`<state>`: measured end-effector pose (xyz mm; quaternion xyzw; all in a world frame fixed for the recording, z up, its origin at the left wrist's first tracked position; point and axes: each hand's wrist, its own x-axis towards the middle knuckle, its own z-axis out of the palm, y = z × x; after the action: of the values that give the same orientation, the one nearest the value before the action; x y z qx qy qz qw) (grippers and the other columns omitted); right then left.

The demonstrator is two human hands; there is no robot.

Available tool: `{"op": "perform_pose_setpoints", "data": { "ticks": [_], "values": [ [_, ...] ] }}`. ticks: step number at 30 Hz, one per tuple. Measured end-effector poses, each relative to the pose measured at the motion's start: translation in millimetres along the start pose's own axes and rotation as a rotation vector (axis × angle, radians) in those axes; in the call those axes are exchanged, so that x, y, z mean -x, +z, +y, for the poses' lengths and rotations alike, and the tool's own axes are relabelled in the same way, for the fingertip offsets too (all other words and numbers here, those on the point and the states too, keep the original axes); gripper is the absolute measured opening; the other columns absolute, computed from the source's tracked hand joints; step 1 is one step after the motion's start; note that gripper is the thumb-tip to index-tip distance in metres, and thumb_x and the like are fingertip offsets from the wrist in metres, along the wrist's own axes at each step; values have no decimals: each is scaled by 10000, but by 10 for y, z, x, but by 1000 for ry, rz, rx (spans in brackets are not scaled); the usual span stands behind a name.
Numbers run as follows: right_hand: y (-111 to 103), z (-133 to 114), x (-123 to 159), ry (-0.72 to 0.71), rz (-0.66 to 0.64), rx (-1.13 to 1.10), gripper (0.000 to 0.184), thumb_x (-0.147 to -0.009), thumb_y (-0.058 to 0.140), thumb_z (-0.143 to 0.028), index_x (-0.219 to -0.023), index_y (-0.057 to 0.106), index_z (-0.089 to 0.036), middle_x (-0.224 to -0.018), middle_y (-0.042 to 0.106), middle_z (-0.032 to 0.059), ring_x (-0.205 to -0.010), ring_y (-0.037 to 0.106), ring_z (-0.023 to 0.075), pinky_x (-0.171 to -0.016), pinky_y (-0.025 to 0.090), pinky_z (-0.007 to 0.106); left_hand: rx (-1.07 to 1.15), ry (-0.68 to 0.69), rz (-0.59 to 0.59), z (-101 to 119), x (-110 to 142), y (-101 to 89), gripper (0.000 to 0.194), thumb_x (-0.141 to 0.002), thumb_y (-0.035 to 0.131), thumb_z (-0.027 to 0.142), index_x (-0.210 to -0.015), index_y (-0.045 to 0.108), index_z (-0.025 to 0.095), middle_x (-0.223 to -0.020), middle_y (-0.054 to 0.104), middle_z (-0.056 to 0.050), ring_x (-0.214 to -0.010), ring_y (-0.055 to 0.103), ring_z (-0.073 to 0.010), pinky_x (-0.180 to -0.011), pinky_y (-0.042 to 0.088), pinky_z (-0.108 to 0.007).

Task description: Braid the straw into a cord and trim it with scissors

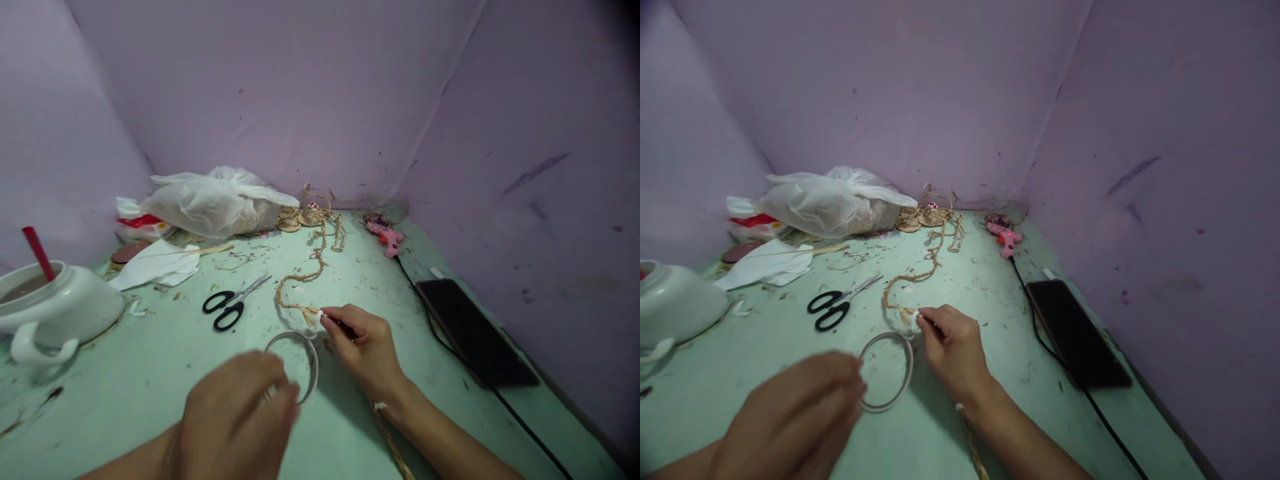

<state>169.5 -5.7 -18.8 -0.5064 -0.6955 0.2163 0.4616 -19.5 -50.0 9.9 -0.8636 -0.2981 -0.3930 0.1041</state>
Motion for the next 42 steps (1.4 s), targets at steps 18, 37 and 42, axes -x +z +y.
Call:
{"op": "perform_pose_setpoints", "data": {
  "ticks": [18, 37, 42],
  "values": [
    [2, 1, 16, -124, 78, 99, 149, -760, 511, -163, -831, 641, -172, -652, 616, 36, -550, 550, 120, -509, 442, 235, 1073, -1088, -559, -181, -483, 413, 158, -608, 546, 262, -534, 501, 130, -483, 427, 40, -480, 361, -71, -478, 279, -208],
    [17, -28, 12, 161, 19, -72, 143, -743, 527, -246, -740, 648, -170, -598, 619, 22, -487, 519, 112, -467, 420, 227, 965, -1313, -583, -317, -512, 426, 211, -641, 564, 322, -582, 573, 120, -270, 328, 79, -287, 230, -37, -351, 125, -195],
    [55, -96, -11, 470, -88, -405, 168, -697, 566, -295, -685, 629, -141, -478, 546, -20, -381, 441, 82, -386, 367, 206, 913, -1275, -514, -291, -525, 449, 155, -639, 557, 266, -585, 595, 126, -318, 349, 78, -319, 239, -36, -348, 144, -195]
  ]
}}
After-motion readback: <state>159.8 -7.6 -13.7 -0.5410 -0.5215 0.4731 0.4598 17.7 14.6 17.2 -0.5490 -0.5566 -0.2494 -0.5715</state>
